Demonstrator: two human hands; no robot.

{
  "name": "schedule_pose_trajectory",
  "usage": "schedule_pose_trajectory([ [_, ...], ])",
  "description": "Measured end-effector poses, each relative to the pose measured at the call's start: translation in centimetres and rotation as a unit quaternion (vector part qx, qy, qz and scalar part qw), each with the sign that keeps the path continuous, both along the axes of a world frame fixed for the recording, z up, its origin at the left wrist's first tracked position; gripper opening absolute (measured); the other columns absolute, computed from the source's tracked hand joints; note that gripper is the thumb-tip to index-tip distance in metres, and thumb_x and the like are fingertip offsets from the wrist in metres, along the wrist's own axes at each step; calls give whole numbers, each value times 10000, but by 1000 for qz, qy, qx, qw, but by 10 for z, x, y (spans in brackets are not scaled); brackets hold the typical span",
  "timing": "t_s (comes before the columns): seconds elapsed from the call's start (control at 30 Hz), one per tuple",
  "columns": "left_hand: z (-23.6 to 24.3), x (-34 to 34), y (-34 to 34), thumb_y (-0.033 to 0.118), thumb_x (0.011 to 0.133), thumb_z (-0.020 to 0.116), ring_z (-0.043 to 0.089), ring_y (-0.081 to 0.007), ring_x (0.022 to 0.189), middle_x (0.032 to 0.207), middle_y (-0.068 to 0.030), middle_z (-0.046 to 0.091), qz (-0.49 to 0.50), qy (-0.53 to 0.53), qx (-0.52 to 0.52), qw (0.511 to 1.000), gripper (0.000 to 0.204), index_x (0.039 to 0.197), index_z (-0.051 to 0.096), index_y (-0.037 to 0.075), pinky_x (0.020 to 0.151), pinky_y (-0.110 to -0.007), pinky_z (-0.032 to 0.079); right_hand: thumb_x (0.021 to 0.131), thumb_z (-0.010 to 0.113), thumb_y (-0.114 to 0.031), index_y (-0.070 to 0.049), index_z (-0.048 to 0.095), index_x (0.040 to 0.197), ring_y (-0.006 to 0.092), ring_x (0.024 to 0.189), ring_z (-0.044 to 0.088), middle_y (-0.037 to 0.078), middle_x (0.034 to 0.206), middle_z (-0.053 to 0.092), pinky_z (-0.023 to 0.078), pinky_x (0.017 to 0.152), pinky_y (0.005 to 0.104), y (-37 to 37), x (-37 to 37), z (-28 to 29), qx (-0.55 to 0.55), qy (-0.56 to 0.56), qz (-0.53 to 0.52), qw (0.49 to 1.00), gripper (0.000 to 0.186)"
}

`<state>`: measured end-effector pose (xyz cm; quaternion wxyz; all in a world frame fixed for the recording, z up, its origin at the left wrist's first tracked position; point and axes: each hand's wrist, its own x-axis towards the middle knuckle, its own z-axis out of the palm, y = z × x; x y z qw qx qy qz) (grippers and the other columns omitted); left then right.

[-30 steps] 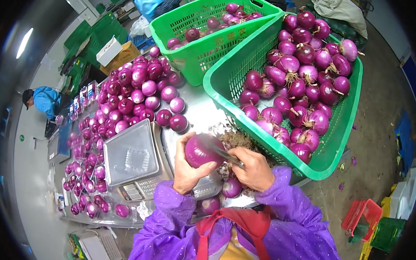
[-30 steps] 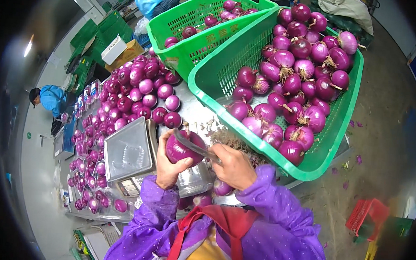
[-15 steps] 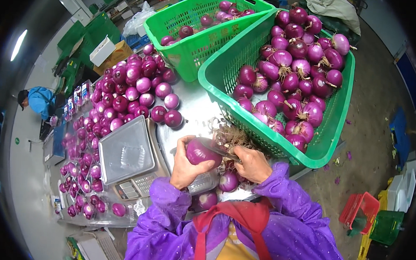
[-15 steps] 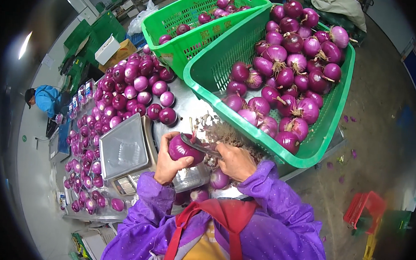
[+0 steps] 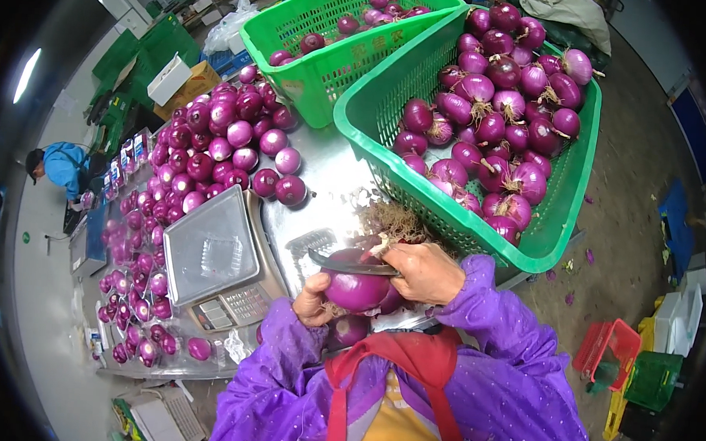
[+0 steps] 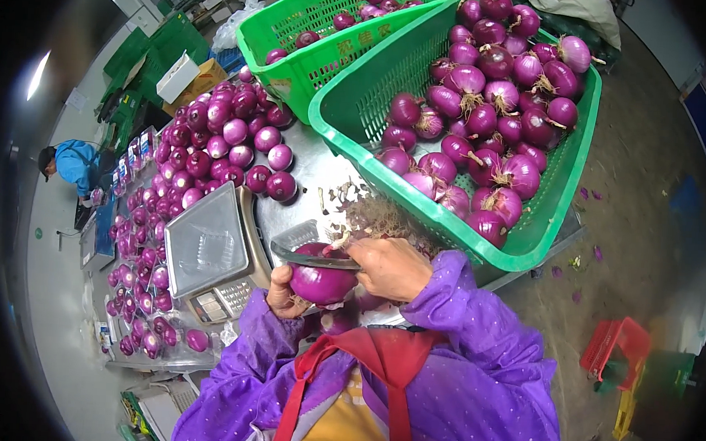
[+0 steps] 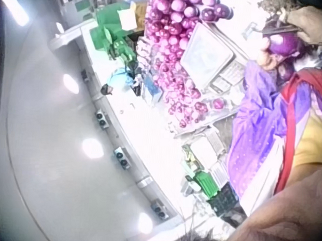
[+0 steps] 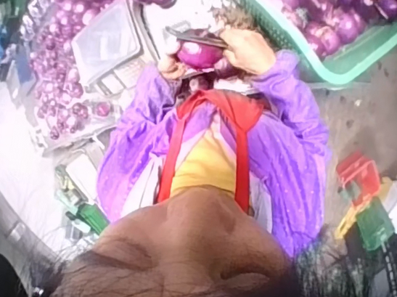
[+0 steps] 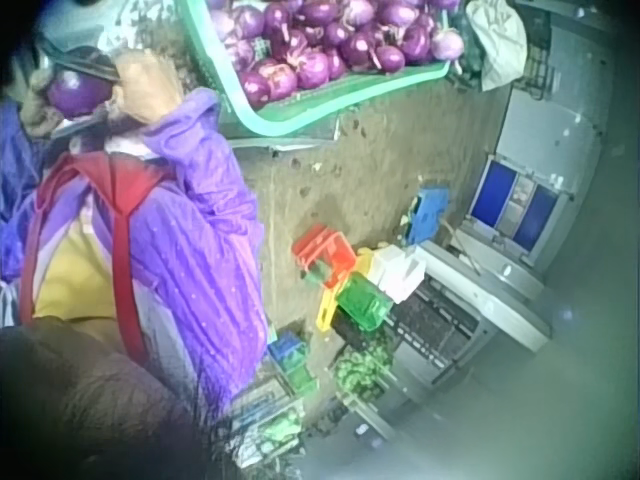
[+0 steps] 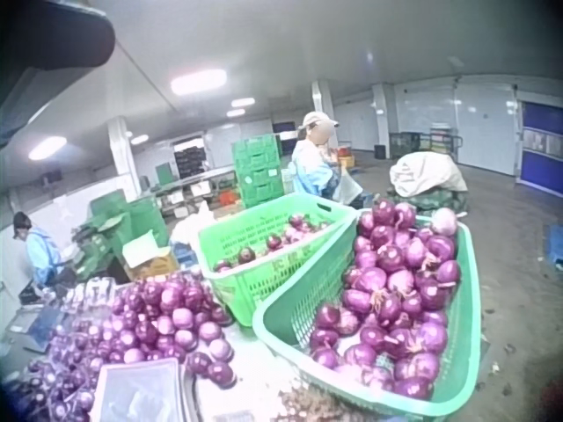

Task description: The person trims the roots and tops from onions using a knife, places the trimmed onions onto a scale, and then moves them to a sorting area on the table.

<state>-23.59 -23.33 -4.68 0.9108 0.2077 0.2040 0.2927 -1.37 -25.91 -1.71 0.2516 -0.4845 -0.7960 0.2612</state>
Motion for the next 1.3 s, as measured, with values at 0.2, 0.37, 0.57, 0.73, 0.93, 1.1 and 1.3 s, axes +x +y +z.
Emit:
schedule_pose_trajectory([
  [0.2,-23,-6,1,548,777,555,560,-358,1075,1278,-227,456,36,10,-22,999,785,1330,347,32,846,-439,526,727,582,-44,-3,562,885,346,675,612,179,731,598,474,601,411,-17,28,-41,-53,84,-84,991,165],
  [0.37,-21,-1,6,673,736,534,571,-443,998,1158,-262,512,-15,-102,-121,987,882,1300,367,15,630,-437,579,749,576,-9,24,554,964,282,699,606,156,788,590,473,644,348,-19,12,-39,11,234,-130,963,218],
  [0.57,-17,10,-6,807,726,362,623,-317,640,923,-274,570,20,-20,-116,993,947,1286,396,44,367,-251,431,688,588,31,18,572,965,295,762,611,153,843,590,483,671,349,-29,6,-26,18,192,-85,978,278],
  [0.73,-14,16,-15,822,727,321,347,-128,340,802,-295,549,-118,-217,-190,950,968,1263,423,22,324,-216,309,625,579,29,11,566,963,312,787,606,147,863,592,490,677,360,-27,5,-26,28,127,-26,991,338],
  [0.93,-16,24,-25,550,894,348,375,-122,352,751,-235,537,-214,-261,-264,904,666,1236,424,-16,368,-249,302,660,566,-8,-5,540,892,347,770,595,141,825,581,483,652,400,-21,12,-14,9,152,31,988,233],
  [1.1,-34,31,-29,447,917,354,395,-129,368,769,-221,525,-221,-374,-278,857,607,1244,359,-65,413,-250,328,639,589,3,23,559,946,347,751,601,162,829,589,479,636,384,-27,20,-14,-5,122,38,992,309],
  [1.3,-25,36,-31,437,912,372,456,-151,386,745,-229,529,-262,-362,-248,860,609,1235,348,-79,387,-262,340,683,574,-55,-6,561,914,385,774,591,183,804,595,466,674,444,-17,16,-26,-41,128,45,990,236],
])
